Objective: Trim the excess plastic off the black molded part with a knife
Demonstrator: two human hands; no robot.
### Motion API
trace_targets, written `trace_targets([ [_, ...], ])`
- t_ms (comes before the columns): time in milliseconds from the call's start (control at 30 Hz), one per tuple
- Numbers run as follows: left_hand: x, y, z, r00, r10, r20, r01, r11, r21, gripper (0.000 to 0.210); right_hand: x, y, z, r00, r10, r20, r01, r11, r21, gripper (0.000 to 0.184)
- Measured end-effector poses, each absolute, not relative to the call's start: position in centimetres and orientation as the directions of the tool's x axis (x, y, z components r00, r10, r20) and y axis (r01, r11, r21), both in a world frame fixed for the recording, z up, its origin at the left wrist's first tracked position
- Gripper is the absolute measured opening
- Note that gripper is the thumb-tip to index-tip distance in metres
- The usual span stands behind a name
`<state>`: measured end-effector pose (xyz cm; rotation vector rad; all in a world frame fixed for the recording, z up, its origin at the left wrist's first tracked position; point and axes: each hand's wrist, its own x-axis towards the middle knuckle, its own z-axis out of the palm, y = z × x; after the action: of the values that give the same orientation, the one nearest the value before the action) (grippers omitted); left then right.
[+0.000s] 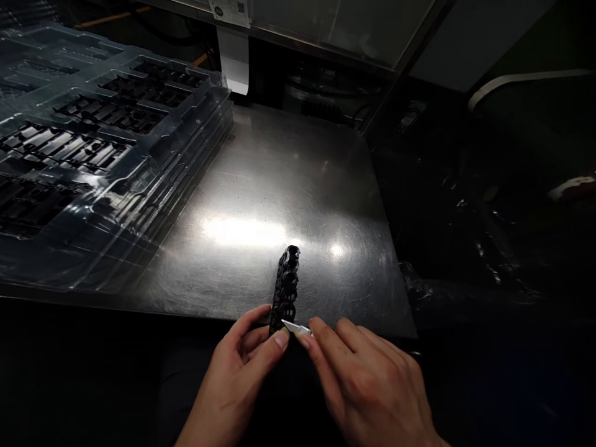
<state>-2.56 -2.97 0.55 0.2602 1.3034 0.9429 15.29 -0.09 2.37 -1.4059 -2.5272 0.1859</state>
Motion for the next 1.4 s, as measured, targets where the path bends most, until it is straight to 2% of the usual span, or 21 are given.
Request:
trace_targets([
  [167,-1.9,-2.5,1.2,-0.06,0.712,-0.7,-0.466,0.6,0.65,0.056,15.5,-0.4,1.9,-0.439,0.871,0.22,0.83,0.487,-0.272,0.023],
  [267,-1.6,-2.3,1.7,-0.077,0.704,-0.706,-0.471,0.598,0.648,0.057,15.9,0.2,1.9,-0.334,0.918,0.214,0.82,0.395,-0.415,0.025],
  [333,-1.5,-2.3,1.8,-0.087,0.706,-0.703,-0.459,0.598,0.657,0.055,15.8,0.9,2.1,-0.23,0.965,0.127,0.746,0.259,-0.613,0.023],
  [400,-1.5,-2.2,1.7,-0.087,0.714,-0.694,-0.46,0.589,0.664,0.05,15.5,1.7,2.2,-0.187,0.981,-0.044,0.589,0.076,-0.805,0.021],
  [467,-1.6,-2.2,1.4,-0.085,0.725,-0.684,-0.48,0.571,0.665,0.045,14.9,2.4,2.2,-0.22,0.955,-0.201,0.426,-0.091,-0.9,0.019],
  [567,-1.9,-2.0,0.9,-0.067,0.738,-0.671,-0.468,0.571,0.675,0.048,14.1,3.3,1.8,-0.275,0.905,-0.326,0.323,-0.233,-0.917,0.022],
  [767,-2.5,-1.6,0.9,-0.134,0.768,-0.627,-0.327,0.563,0.759,0.052,13.4,4.6,2.0,-0.36,0.845,-0.396,0.206,-0.343,-0.917,0.022],
  [867,-2.6,-1.5,0.8,-0.162,0.782,-0.601,-0.303,0.541,0.785,0.052,13.2,4.9,2.0,-0.385,0.839,-0.385,0.179,-0.341,-0.923,0.02],
  [1067,-2.4,-1.5,1.0,-0.173,0.783,-0.598,-0.297,0.537,0.789,0.048,12.9,4.9,1.9,-0.401,0.844,-0.356,0.228,-0.284,-0.931,0.013],
  [1200,-2.3,-1.5,1.3,-0.22,0.781,-0.584,-0.288,0.52,0.804,0.044,13.0,5.0,1.9,-0.416,0.826,-0.381,0.234,-0.307,-0.922,0.015],
  [1400,-2.8,-1.4,0.8,-0.163,0.792,-0.589,-0.258,0.542,0.8,0.053,12.9,4.8,2.0,-0.399,0.814,-0.422,0.096,-0.42,-0.902,0.029],
])
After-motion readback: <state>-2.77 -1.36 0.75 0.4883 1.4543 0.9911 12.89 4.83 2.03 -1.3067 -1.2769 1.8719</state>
